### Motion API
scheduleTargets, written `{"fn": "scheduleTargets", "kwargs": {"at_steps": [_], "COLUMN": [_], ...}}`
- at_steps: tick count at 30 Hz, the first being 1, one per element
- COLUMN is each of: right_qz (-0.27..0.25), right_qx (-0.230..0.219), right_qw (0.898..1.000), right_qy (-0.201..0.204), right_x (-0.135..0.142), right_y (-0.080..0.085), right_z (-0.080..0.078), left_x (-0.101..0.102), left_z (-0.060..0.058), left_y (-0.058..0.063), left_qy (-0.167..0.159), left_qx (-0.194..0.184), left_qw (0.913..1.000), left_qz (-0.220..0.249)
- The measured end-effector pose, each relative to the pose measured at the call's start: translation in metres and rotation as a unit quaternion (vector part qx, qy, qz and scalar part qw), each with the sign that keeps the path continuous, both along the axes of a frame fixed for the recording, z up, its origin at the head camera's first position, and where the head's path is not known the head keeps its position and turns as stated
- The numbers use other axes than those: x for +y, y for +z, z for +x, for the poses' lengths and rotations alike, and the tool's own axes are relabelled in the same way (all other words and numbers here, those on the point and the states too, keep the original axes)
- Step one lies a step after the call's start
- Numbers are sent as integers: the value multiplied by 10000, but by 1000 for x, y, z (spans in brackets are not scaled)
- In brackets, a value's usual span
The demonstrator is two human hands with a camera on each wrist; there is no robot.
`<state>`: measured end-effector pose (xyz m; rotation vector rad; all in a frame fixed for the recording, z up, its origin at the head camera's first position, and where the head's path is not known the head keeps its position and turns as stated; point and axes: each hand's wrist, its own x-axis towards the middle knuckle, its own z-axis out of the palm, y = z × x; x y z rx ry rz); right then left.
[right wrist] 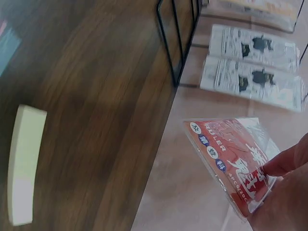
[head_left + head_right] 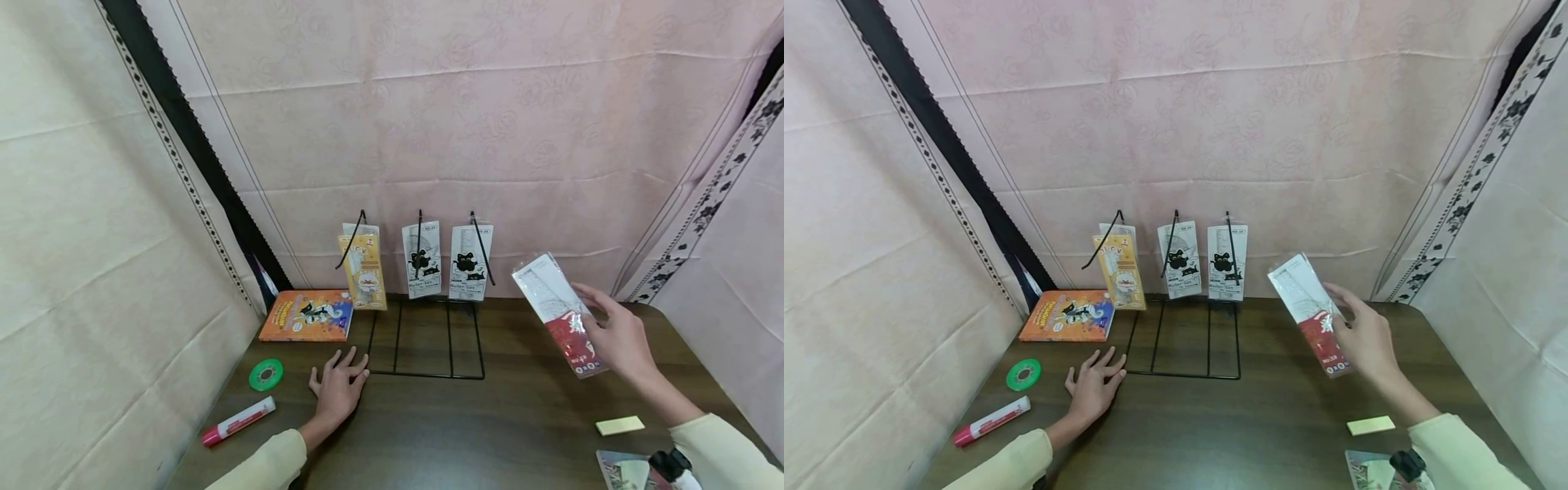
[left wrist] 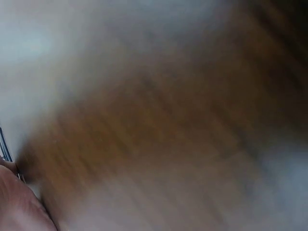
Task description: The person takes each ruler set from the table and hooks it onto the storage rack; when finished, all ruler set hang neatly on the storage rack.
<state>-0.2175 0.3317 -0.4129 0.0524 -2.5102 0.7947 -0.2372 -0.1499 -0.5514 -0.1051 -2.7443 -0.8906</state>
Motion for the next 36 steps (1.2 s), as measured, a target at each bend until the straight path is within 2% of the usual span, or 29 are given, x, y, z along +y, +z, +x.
{"fn": "scheduleTargets", "kwargs": {"at_steps": [6,15,19,23,26,32,36], "right_qz": [-156,-600,-704,-666,-610,-678,-590], "right_qx": [31,-175,-113,140,264,94,317], "right_qw": [9995,9952,9931,9913,9902,9877,9845], "right_qy": [278,758,934,1129,1227,1405,1622], "right_x": [-25,-57,-71,-86,-96,-110,-118], "right_y": [-3,-14,-17,-20,-18,-7,-1], "right_z": [-2,-2,-3,-4,-2,9,16], "left_x": [0,0,0,-2,-2,-2,-2], "left_z": [-1,0,0,-1,-2,-4,-4], "left_y": [0,1,0,-1,-3,-4,-3], "left_qy": [22,7,-14,58,87,66,57], "left_qx": [-19,6,-6,-81,-119,-100,-101], "left_qw": [10000,10000,10000,10000,9999,9999,9999], "left_qz": [-43,30,-2,1,-34,-56,-7]}}
